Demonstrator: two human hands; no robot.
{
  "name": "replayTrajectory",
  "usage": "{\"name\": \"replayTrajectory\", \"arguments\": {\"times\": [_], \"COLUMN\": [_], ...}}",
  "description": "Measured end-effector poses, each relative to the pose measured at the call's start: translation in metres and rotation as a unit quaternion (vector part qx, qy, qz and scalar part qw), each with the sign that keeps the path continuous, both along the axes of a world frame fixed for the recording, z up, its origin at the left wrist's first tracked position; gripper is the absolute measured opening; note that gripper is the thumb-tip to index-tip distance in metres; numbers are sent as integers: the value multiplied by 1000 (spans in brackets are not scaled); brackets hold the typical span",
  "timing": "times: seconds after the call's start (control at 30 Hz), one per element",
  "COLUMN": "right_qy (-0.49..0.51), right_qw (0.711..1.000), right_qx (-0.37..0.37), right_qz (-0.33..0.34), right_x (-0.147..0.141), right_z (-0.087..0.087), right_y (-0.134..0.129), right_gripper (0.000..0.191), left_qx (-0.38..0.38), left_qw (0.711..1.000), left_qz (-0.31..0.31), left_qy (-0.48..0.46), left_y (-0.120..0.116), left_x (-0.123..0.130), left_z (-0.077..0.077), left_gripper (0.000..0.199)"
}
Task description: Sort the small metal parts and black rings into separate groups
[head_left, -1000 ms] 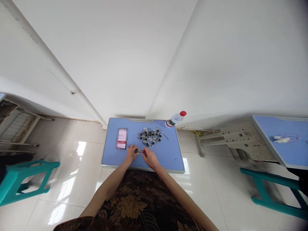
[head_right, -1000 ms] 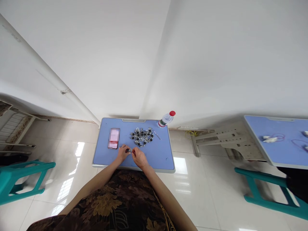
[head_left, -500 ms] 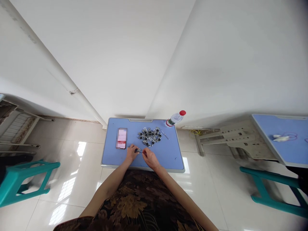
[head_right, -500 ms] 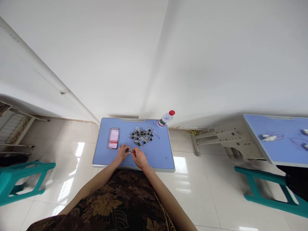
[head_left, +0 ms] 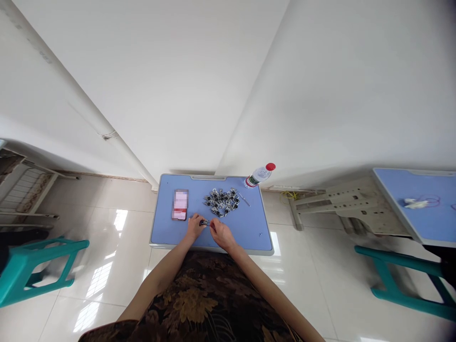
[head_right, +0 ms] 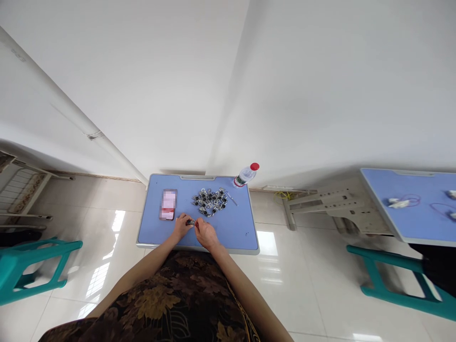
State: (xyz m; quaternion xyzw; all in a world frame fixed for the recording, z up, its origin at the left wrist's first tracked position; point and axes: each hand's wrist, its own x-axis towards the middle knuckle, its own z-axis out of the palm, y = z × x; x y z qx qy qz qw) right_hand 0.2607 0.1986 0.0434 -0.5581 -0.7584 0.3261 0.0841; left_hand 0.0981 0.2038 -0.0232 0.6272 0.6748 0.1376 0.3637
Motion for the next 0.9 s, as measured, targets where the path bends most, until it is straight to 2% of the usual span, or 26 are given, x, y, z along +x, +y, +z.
{"name": "replayTrajectory", "arguments": {"times": [0.17,0.27,0.43,0.53,0.6,0.73,0.9], "right_qy": [-38,-45,-29,-27,-39,-75,-40], "right_qw": [999,999,992,988,990,995,995], "right_qx": [4,24,78,100,88,44,86], "right_qz": [21,19,96,116,106,47,38], "right_x": [-14,-17,-10,-5,-5,-8,-9], "right_z": [9,10,11,11,9,1,-2], "right_y": [7,11,13,11,8,1,1], "right_gripper": [20,18,19,21,18,19,18], "left_qx": [12,17,19,21,16,-2,0], "left_qw": [1000,1000,1000,1000,1000,1000,1000], "left_qz": [-2,-3,-2,-4,-4,-3,-3], "left_qy": [15,23,19,12,9,6,8], "left_y": [0,-1,-1,-2,-2,-1,0], "left_x": [1,2,2,2,1,1,1], "left_z": [-1,-1,-2,-1,-1,-1,0], "left_gripper": [14,12,16,15,18,21,18]}}
